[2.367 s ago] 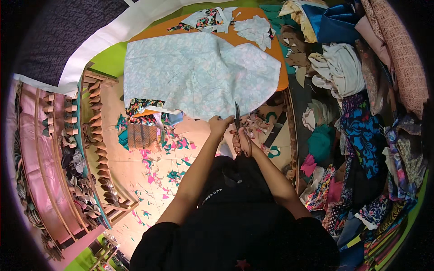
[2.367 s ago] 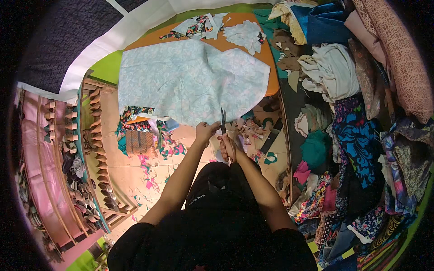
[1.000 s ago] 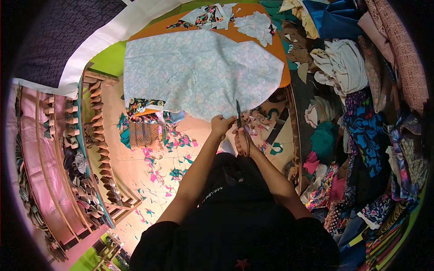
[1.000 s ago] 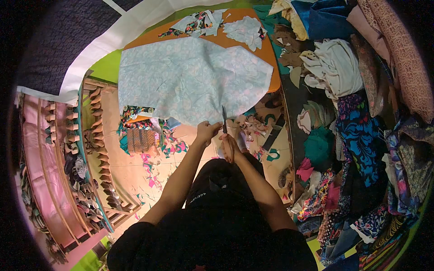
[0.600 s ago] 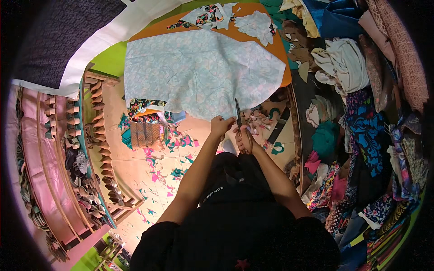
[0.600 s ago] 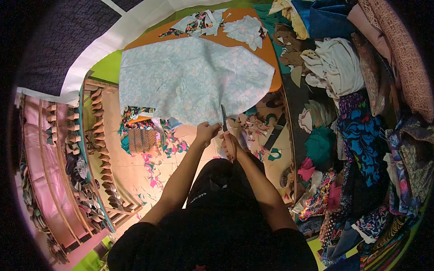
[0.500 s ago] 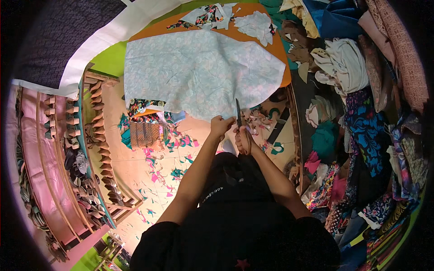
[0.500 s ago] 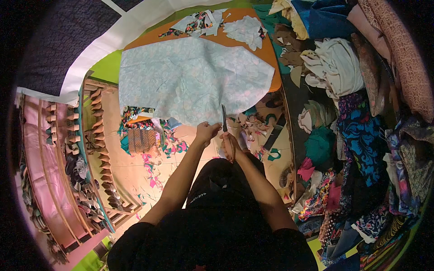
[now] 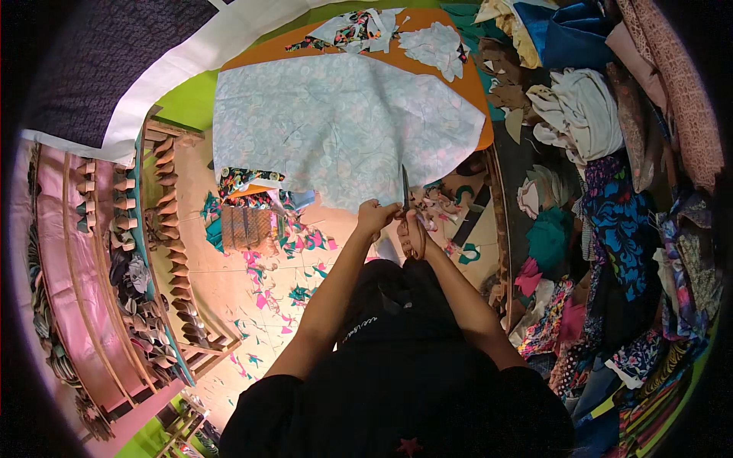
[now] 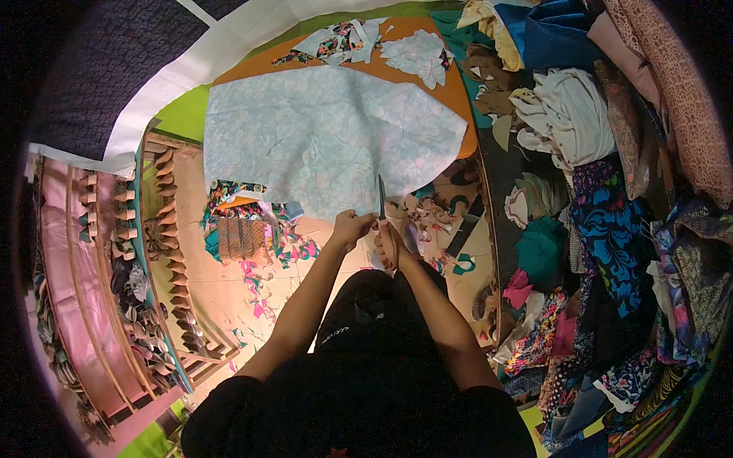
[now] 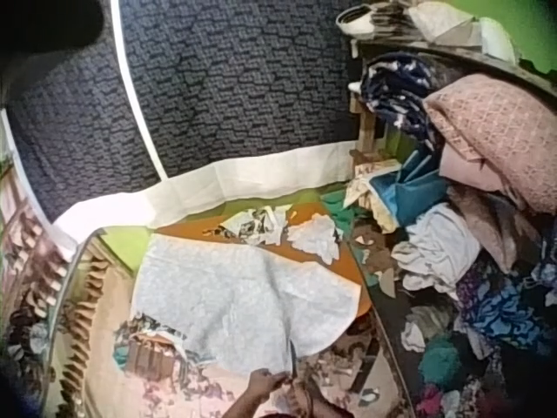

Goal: Cutting a piece of patterned fabric using scissors.

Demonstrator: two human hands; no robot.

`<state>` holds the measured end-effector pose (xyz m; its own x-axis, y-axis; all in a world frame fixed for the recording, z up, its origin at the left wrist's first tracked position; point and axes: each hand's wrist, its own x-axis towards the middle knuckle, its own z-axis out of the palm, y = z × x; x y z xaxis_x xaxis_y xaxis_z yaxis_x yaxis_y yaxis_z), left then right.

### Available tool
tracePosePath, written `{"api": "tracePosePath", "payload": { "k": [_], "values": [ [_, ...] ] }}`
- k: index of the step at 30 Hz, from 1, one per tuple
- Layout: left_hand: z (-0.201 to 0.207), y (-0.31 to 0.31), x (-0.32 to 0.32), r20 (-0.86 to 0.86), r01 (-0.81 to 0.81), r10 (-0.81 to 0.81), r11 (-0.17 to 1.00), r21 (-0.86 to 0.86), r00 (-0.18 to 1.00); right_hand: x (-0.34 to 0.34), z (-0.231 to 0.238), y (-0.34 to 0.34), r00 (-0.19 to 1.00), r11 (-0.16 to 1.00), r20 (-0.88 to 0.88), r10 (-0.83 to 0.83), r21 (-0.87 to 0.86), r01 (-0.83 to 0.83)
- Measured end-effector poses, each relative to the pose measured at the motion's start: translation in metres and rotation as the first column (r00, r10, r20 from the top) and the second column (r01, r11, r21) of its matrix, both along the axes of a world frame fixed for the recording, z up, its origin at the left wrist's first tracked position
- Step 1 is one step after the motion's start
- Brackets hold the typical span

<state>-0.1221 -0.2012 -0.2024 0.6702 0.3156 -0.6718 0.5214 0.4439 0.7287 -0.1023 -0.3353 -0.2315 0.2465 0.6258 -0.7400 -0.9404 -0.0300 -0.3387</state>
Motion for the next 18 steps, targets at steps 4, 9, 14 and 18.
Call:
{"api": "tracePosePath", "payload": {
  "k": [4,9,14,18],
  "values": [
    [0.017,-0.005,0.004,0.003,-0.016,0.016,0.998,-0.055,1.0,0.006,-0.001,-0.004,0.997,0.998,-0.06,0.048,0.046,-0.045],
    [0.008,-0.001,-0.001,0.021,-0.083,0.084,0.994,-0.068,0.996,0.004,0.022,0.0,0.986,0.995,0.139,0.095,-0.054,-0.088],
    [0.011,-0.002,0.003,0.018,-0.035,0.037,0.996,-0.081,0.999,0.005,0.009,-0.001,0.998,0.999,0.06,-0.015,0.038,0.013],
    [0.02,-0.001,0.002,0.041,-0.004,0.009,0.992,-0.124,0.999,0.012,0.007,-0.002,1.0,1.0,0.017,0.016,0.011,-0.017]
  ]
}}
